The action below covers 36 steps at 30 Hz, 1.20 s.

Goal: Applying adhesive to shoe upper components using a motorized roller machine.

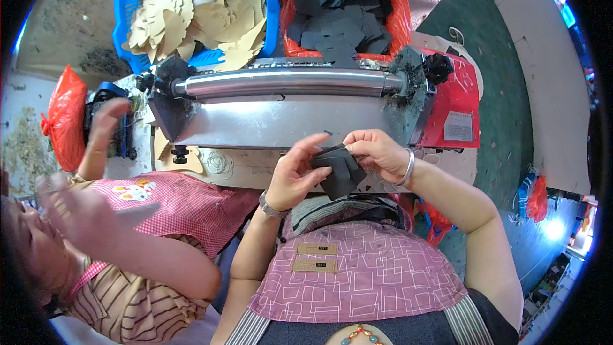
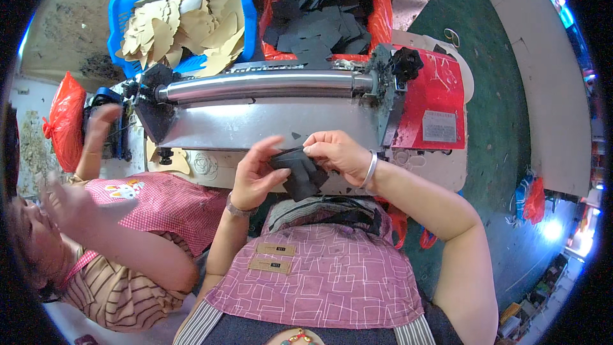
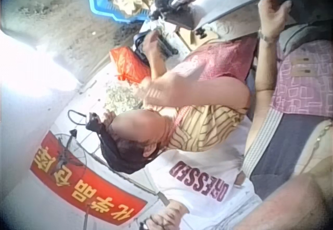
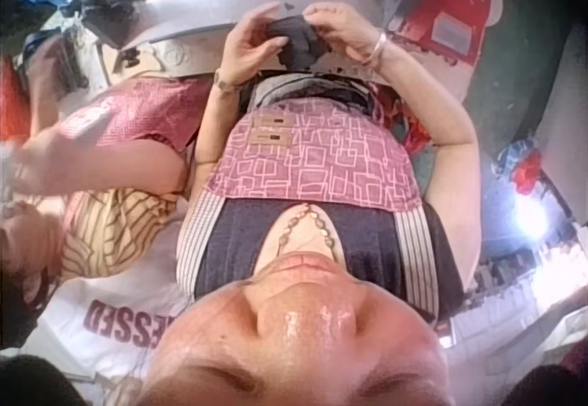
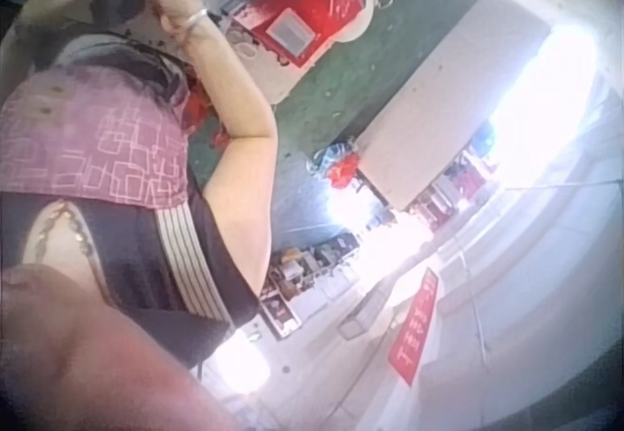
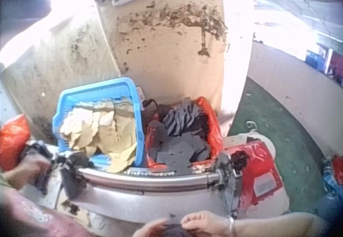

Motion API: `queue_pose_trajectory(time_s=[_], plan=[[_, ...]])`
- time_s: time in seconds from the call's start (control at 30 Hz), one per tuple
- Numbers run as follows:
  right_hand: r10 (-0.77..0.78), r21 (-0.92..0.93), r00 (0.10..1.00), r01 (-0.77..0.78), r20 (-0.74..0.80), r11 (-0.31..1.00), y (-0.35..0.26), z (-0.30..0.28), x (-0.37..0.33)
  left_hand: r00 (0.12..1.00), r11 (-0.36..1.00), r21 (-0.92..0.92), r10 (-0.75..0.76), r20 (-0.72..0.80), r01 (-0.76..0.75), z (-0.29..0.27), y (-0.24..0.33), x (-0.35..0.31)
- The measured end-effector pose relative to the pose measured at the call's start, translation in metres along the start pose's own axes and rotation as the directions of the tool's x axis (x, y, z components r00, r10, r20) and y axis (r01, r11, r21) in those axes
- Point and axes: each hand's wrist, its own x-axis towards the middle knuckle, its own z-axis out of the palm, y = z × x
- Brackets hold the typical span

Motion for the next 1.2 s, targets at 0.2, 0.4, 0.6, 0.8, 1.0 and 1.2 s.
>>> queue_pose_trajectory(time_s=[0.2, 0.4, 0.6, 0.8, 1.0, 1.2], plan=[[-0.147, -0.301, 0.978, 0.096, -0.151, 0.949, 0.011, 0.007, 0.000, 0.995, 0.943, 0.319, 0.093, 0.022, -0.095, -0.010, -0.013, 0.000], [-0.002, -0.140, 0.927, -0.054, -0.376, 0.989, -0.009, -0.030, 0.021, 0.991, 0.982, 0.175, 0.090, -0.098, -0.072, -0.012, -0.011, 0.006], [-0.115, 0.012, 0.941, 0.125, -0.317, 0.992, -0.015, -0.015, 0.029, 0.989, 0.980, 0.190, -0.025, -0.145, 0.053, -0.017, -0.018, 0.007], [-0.011, -0.221, 0.964, -0.050, -0.267, 0.974, -0.002, -0.015, 0.013, 0.982, 0.991, 0.129, -0.016, -0.189, 0.041, -0.012, -0.011, 0.007], [-0.157, 0.145, 0.896, 0.235, -0.415, 0.961, -0.008, -0.023, 0.033, 0.982, 0.980, 0.200, 0.019, -0.186, 0.018, -0.012, -0.014, 0.011], [0.067, -0.182, 0.965, -0.116, -0.255, 0.976, -0.007, -0.015, 0.021, 0.935, 0.922, 0.382, 0.188, -0.302, -0.062, -0.001, -0.029, 0.025]])
